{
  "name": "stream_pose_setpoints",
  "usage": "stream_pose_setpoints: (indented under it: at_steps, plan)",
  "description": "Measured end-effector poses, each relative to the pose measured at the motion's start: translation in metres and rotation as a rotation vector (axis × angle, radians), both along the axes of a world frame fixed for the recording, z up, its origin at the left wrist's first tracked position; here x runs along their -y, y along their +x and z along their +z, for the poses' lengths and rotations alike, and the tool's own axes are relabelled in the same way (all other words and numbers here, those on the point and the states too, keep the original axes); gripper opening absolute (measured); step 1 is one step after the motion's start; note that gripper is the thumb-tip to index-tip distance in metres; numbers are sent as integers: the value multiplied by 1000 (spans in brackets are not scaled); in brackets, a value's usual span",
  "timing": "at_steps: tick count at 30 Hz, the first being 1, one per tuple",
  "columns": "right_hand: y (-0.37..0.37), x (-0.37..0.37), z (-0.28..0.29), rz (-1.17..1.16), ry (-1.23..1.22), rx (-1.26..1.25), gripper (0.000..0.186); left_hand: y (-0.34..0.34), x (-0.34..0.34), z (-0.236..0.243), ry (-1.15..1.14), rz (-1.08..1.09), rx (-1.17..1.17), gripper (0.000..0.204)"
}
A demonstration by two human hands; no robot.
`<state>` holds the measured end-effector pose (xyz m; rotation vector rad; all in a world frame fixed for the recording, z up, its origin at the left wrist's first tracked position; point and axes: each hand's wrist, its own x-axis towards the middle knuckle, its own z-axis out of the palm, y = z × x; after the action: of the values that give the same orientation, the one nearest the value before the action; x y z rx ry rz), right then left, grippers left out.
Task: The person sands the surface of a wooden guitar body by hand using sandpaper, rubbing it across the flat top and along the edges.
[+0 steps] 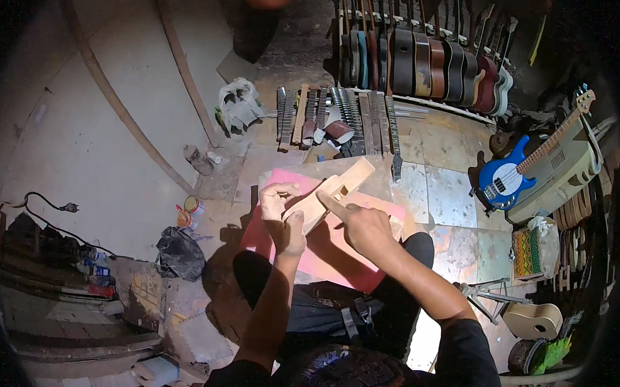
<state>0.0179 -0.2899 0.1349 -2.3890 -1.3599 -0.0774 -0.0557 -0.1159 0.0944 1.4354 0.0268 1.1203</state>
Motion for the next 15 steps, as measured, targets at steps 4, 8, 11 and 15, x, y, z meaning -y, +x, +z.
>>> stream_pose_setpoints:
  at_steps: [4,8,11,15]
  plan:
    - [-10,29,4,-86,-8,-134,59,-3,-3,1,-36,-18,10,53]
    - [4,59,-24,-144,143,-359,39,-2,-3,-5,-88,-93,23,44]
    - [-2,69,-46,-111,251,-452,47,-3,-15,-30,-87,-39,92,34]
    - [-25,73,-46,-215,329,-846,46,11,-32,-34,-57,176,148,24]
